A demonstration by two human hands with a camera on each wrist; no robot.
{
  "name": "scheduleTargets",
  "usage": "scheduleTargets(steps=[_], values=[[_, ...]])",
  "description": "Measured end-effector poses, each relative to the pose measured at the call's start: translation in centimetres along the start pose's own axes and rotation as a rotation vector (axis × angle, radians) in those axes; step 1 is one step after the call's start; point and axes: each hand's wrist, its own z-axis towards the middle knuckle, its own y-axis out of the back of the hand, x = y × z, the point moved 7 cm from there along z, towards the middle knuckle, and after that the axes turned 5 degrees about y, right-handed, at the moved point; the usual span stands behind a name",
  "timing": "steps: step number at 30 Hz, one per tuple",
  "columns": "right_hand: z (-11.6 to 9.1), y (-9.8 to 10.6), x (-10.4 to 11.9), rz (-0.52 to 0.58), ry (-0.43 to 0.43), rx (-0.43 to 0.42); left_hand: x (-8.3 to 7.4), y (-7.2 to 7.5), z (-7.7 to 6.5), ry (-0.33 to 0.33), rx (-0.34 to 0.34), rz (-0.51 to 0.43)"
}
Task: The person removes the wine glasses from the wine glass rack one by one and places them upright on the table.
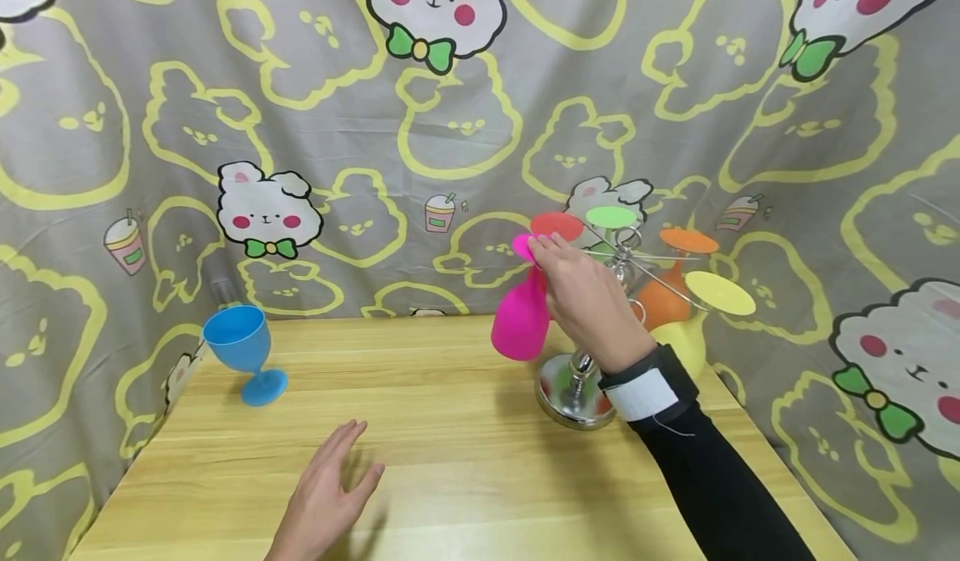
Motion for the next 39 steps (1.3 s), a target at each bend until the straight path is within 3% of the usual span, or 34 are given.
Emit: scheduleTargets(steps=[9, 22, 33, 39], values=[[0.6, 0.5, -1.5, -0.026, -0.072, -0.02, 0.5, -0.4, -0.1, 0.031, 0.031, 0.001], [-2.4, 3.0, -1.4, -0.127, -0.143, 0.004, 1.0, -0.6, -0.1, 0.055, 0.043, -0.002], [-3.1, 6.8, 2.8, -0.113, -0.05, -0.154, 0.8, -0.5, 0.0, 0.072, 0.048, -0.017], [-3.2, 7.4, 5.4, -0.126, 0.029, -0.208, 0.8, -0.6, 0.1, 0.073, 0.058, -0.055]])
